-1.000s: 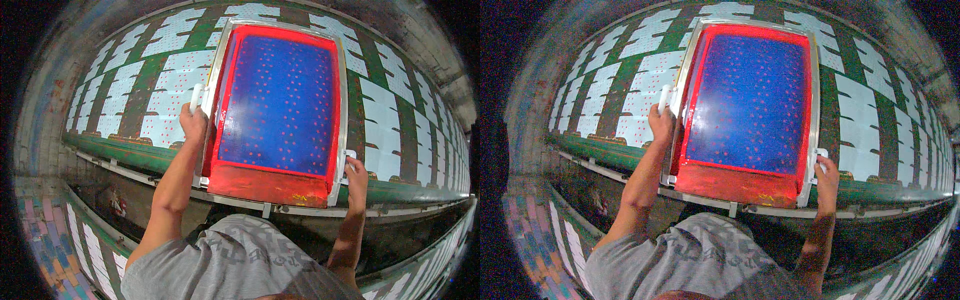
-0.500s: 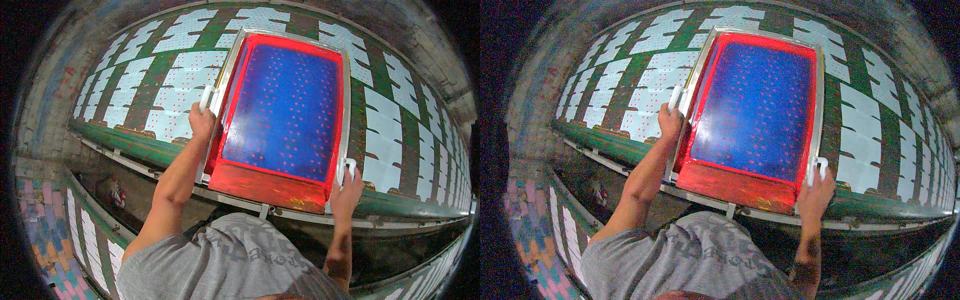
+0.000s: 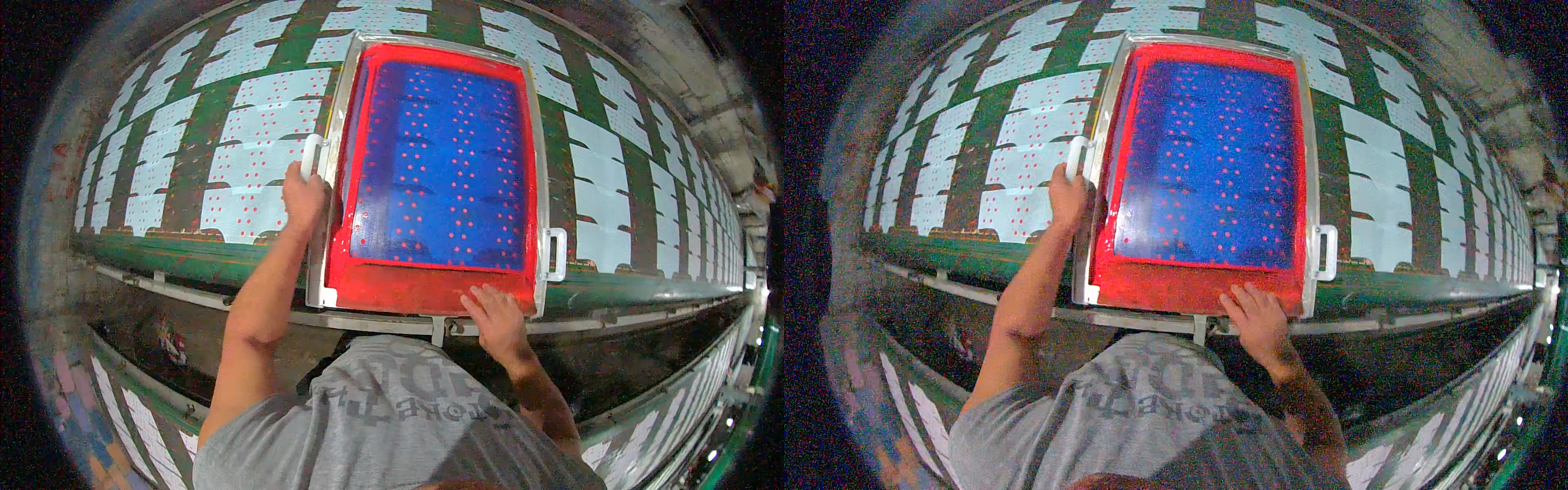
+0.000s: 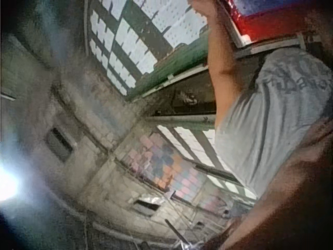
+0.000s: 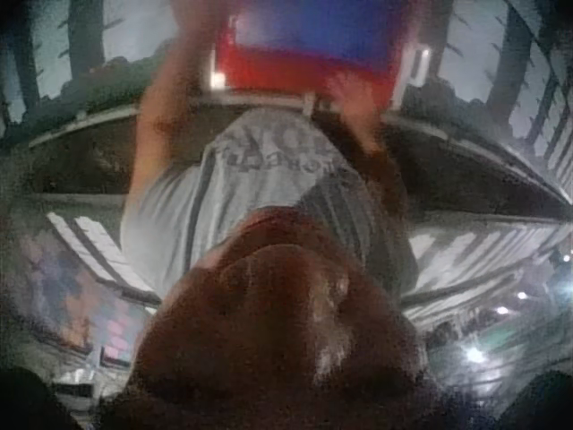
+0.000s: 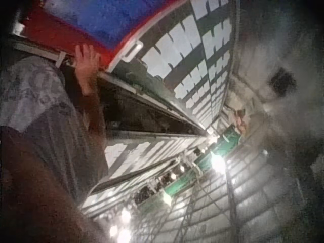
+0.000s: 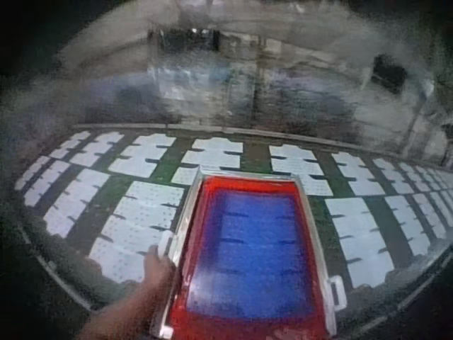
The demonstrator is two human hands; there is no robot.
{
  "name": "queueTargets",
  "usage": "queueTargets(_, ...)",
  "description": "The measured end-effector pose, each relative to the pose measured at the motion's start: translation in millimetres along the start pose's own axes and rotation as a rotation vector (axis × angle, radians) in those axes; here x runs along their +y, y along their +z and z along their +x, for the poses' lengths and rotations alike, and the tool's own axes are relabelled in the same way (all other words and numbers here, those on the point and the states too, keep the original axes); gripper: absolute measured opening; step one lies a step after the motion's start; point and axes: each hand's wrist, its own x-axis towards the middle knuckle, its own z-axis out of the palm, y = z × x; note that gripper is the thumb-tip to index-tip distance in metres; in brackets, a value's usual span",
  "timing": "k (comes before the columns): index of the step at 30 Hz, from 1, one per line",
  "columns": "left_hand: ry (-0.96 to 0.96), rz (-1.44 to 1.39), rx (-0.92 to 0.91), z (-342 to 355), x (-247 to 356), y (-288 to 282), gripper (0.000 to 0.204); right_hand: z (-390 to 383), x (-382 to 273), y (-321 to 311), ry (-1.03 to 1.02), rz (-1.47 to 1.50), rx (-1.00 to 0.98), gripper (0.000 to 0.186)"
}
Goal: The person repeatedly applies red ink to a blue screen-printing frame using a red squeegee, spreading the ink across the mesh in back-and-forth strokes. The person holds the frame steady with one hand while pulling the squeegee with the other, then repositions the frame and repeats the process.
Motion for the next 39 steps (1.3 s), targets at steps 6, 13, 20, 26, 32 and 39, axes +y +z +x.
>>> queueTargets(6,0.246,0.067,-0.263,74.5,-4.3,-2.8,0.038,61.4,-25.8,-6.7,0.061,0.061,0.010,0.054)
queueTargets(13,0.377,0.032,-0.315,116.4,-5.1,27.0,0.025,104.6,-24.0,-22.9,0.169,0.115,-0.323,0.046)
queueTargets(20,0.430,0.174,-0.247,106.0,-2.3,34.2,0.032,67.4,-51.4,-12.8,0.165,0.142,-0.164,0.044)
queueTargets(26,0.507,0.414,-0.138,103.0,8.8,29.3,0.033,61.4,-59.9,8.6,0.181,-0.021,-0.084,0.044)
queueTargets(32,0.501,0.386,-0.099,105.3,1.2,32.3,0.034,99.5,-16.7,24.4,0.092,-0.057,0.090,0.049)
queueTargets(39,0.541,0.339,-0.032,104.7,-5.0,30.0,0.033,199.9,75.6,27.6,0.038,-0.128,0.052,0.055)
